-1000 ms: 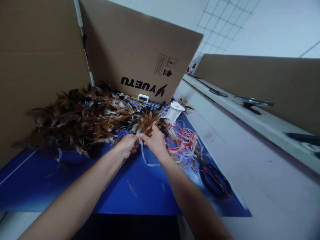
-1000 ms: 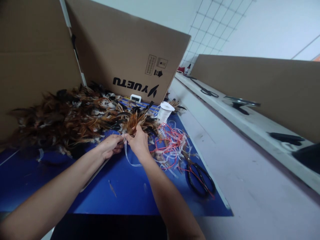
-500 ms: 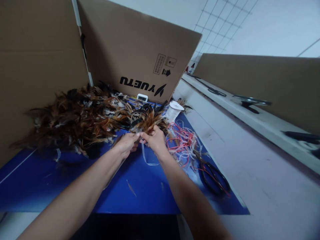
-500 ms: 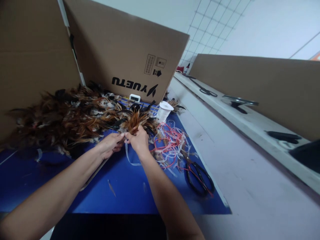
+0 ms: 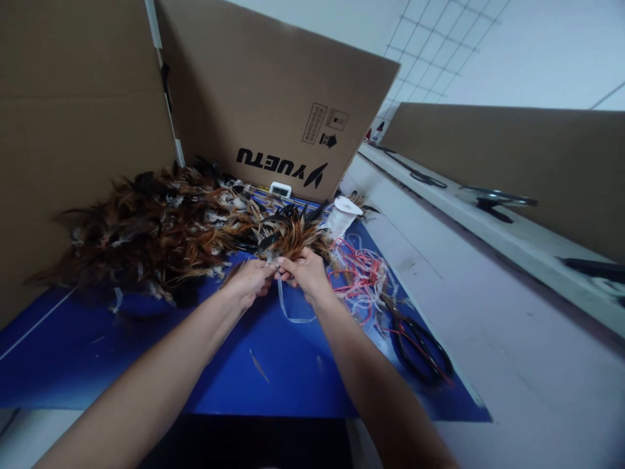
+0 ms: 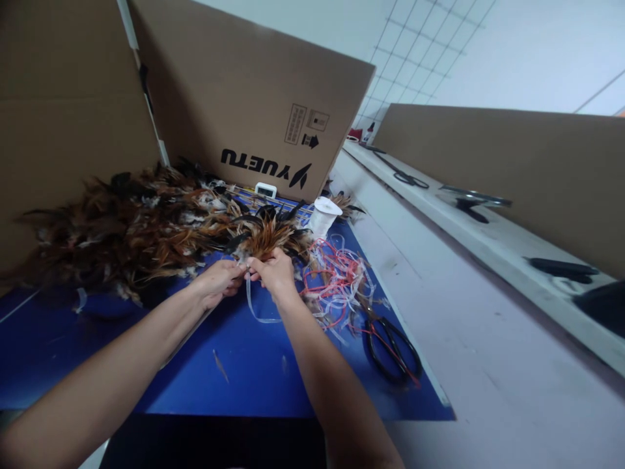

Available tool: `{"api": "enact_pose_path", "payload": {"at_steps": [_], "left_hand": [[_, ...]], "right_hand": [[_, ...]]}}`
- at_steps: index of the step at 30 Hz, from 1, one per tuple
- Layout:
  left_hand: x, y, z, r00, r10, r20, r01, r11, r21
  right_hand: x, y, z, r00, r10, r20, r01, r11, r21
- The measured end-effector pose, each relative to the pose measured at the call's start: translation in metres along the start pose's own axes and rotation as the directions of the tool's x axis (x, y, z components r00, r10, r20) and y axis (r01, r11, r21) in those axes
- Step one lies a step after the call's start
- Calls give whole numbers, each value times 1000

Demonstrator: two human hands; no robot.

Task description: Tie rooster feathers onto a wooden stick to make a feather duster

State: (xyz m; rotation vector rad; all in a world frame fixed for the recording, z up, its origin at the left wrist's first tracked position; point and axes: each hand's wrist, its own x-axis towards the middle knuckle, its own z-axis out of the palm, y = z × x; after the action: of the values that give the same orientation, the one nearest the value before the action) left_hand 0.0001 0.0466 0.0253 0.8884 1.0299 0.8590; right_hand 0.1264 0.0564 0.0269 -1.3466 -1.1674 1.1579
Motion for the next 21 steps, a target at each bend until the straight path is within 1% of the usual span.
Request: {"api": "enact_pose_path", "payload": {"at_steps": [3,11,15,21], "left_hand": [[1,-1,0,1000,-2,4,2,1000,9],[0,-2,1,999,31,27,-31,999,20],[-1,-2,1,999,37,-1,-37,999,25],[-2,-1,3,999,28,-39,-28,1000,7]], "right_hand": [[0,0,0,1000,8,-4,-8,1000,9],[-1,-1,2,1000,-16,-23,16,1000,1],[-4,-3,2,1000,3,-27,-2,1000,25],[-3,-1,1,1000,19,7,-19,999,37]]}}
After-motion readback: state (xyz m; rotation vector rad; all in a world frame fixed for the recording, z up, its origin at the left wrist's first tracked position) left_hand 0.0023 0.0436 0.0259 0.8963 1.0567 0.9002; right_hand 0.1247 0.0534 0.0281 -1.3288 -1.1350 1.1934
